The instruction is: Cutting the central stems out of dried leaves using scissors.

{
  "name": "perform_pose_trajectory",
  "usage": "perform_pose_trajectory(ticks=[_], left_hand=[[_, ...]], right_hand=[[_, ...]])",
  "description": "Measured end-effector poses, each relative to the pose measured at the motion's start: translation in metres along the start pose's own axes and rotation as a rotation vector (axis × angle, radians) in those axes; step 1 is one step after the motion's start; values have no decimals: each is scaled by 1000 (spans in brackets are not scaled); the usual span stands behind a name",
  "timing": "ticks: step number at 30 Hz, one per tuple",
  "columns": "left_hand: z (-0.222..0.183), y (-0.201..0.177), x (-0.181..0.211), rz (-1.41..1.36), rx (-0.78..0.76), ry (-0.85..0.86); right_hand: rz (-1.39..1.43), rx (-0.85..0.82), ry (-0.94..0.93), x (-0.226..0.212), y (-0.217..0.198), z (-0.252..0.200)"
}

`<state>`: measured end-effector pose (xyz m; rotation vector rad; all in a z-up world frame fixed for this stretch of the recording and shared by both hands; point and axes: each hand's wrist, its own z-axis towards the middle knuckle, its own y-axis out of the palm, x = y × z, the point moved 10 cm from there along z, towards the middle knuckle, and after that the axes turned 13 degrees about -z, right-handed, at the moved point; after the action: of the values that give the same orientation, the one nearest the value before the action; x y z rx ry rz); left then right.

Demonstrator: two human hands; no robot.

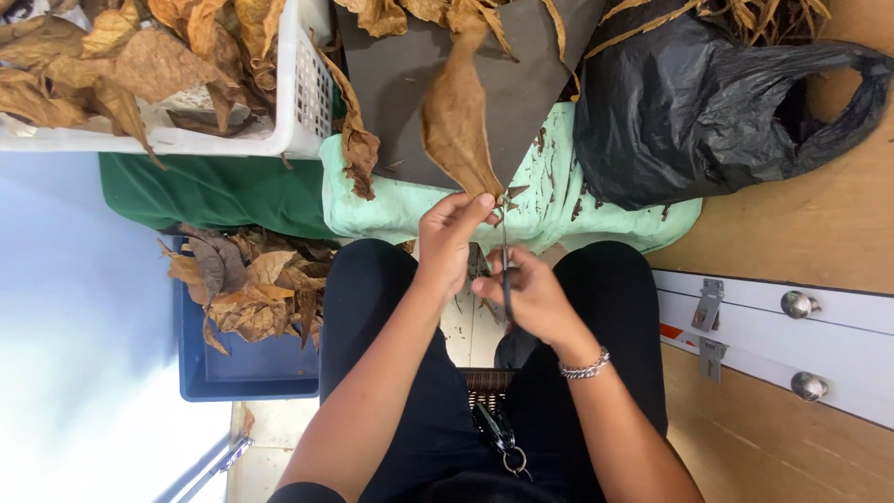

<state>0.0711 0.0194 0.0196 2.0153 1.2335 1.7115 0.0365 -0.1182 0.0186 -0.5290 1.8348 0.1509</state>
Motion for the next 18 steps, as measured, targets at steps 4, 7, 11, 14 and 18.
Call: perform_pose_trajectory(ticks=[4,7,11,14,18], left_hand=[[-11,14,8,-40,78,9],[-16,17,18,-57,142,43],[-21,25,-4,3,96,-75],[-17,22,-27,-52,91,-141],[-12,12,-61,-76,96,-208]], right_hand=[[45,-16,46,-17,6,-3],[84,8,49,-28,1,-1],[59,26,-6,-32,-11,2],[62,56,-13,-25,-22,5],[112,105,13,-15,-35,4]])
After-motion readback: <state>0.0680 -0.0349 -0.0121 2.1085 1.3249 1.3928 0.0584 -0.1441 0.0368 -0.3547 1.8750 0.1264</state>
